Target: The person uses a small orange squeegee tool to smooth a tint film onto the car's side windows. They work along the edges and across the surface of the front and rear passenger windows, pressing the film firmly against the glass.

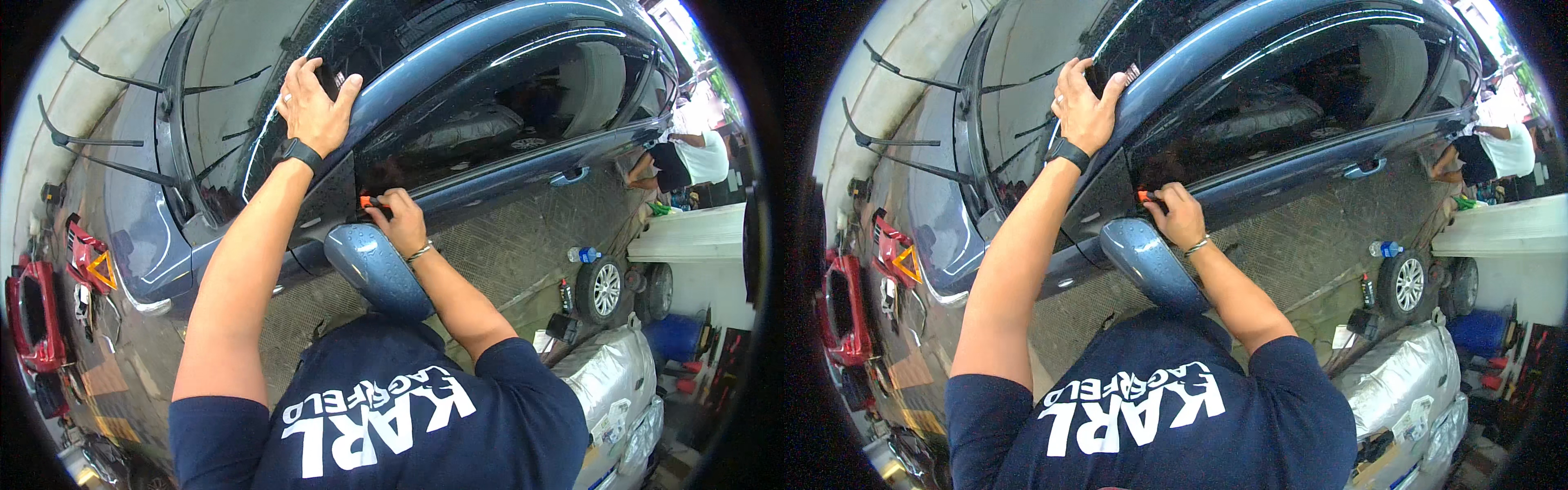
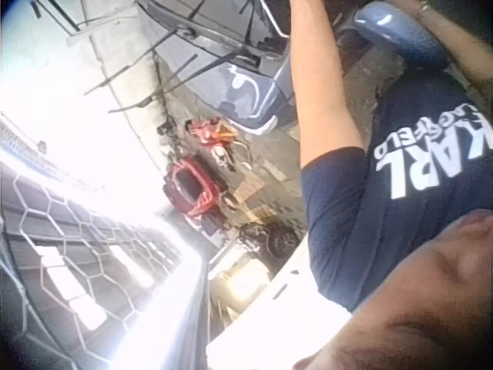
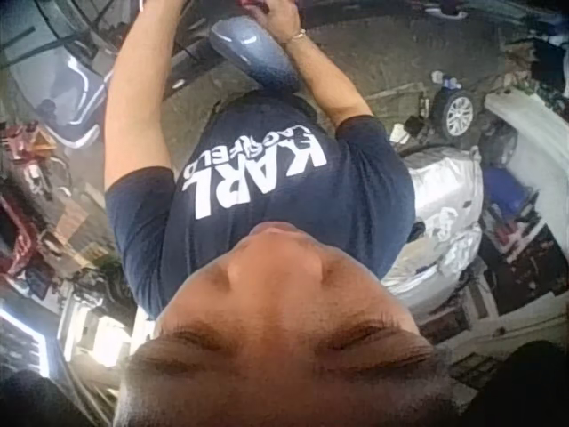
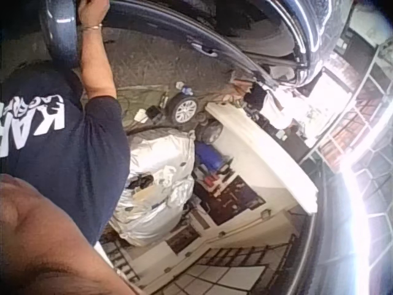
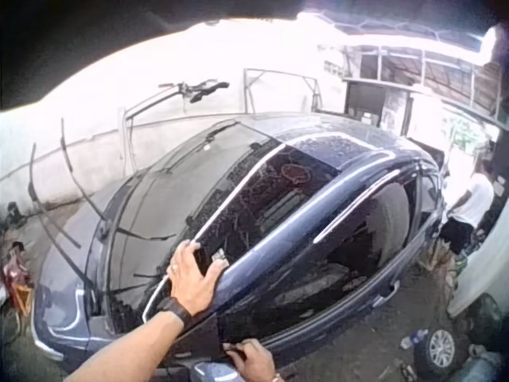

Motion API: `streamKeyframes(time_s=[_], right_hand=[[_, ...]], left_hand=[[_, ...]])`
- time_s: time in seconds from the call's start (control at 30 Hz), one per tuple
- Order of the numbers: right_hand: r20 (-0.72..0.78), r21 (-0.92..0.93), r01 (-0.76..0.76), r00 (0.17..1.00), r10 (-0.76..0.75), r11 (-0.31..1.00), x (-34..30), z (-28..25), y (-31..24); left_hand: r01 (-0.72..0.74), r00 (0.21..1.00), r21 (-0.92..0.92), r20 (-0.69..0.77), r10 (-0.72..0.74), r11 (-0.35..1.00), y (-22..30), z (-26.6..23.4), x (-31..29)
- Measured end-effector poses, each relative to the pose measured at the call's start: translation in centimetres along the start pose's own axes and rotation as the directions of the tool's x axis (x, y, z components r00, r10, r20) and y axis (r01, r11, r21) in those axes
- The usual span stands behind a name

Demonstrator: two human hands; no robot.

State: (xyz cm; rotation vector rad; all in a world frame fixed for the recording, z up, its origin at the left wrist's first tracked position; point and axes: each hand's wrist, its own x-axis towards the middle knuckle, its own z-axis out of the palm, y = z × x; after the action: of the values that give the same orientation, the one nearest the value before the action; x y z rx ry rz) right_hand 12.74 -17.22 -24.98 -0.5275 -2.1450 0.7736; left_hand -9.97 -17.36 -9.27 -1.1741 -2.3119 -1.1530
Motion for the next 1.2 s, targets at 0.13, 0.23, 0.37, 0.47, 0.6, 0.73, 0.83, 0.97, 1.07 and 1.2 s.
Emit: streamKeyframes(time_s=[0.13, 0.23, 0.37, 0.47, 0.6, 0.73, 0.83, 0.97, 1.07, 1.2], right_hand=[[-0.113, -0.023, -0.056, 0.992, 0.053, 0.998, -0.6, -0.8, 1.4], [0.037, 0.006, 0.031, 0.999, -0.032, 0.999, -0.5, 0.4, 0.0], [-0.054, -0.037, 0.034, 0.998, -0.036, 0.999, -0.1, -2.2, 2.9], [-0.17, -0.134, -0.034, 0.985, 0.011, 0.99, 0.2, -7.4, 7.4], [-0.184, -0.165, -0.109, 0.98, 0.078, 0.98, 1.4, -11.9, 10.6], [-0.119, -0.159, 0.012, 0.992, -0.031, 0.987, 0.8, -8.3, 7.7], [-0.029, -0.05, 0.1, 0.994, -0.102, 0.994, 0.6, -3.3, 3.3], [0.036, -0.014, 0.087, 0.996, -0.086, 0.996, 1.3, -2.2, 2.0], [-0.14, -0.076, 0.058, 0.988, -0.068, 0.995, 2.1, -6.9, 6.1], [-0.275, -0.114, -0.137, 0.956, 0.101, 0.984, 3.2, -13.3, 10.6]], left_hand=[[0.008, 1.0, 0.022, 0.017, -0.008, 1.0, -0.2, 0.1, 0.0], [0.029, 0.999, -0.034, 0.024, -0.028, 0.999, 0.1, 0.1, 0.0], [0.03, 0.999, -0.048, 0.024, -0.029, 0.998, -0.2, 0.1, 0.0], [0.022, 0.999, -0.033, 0.037, -0.021, 0.999, -0.1, 0.0, 0.0], [0.014, 0.999, -0.021, 0.033, -0.014, 1.0, -0.1, 0.1, 0.1], [0.021, 0.999, -0.021, 0.036, -0.02, 1.0, -0.3, 0.2, 0.1], [0.005, 1.0, 0.008, 0.027, -0.006, 1.0, -0.2, 0.3, 0.1], [0.014, 1.0, 0.015, 0.016, -0.014, 1.0, -0.4, 0.3, 0.1], [0.018, 1.0, 0.017, 0.021, -0.018, 1.0, -0.4, 0.1, -0.1], [0.023, 0.998, -0.027, 0.051, -0.022, 0.999, 0.2, 0.0, 0.2]])
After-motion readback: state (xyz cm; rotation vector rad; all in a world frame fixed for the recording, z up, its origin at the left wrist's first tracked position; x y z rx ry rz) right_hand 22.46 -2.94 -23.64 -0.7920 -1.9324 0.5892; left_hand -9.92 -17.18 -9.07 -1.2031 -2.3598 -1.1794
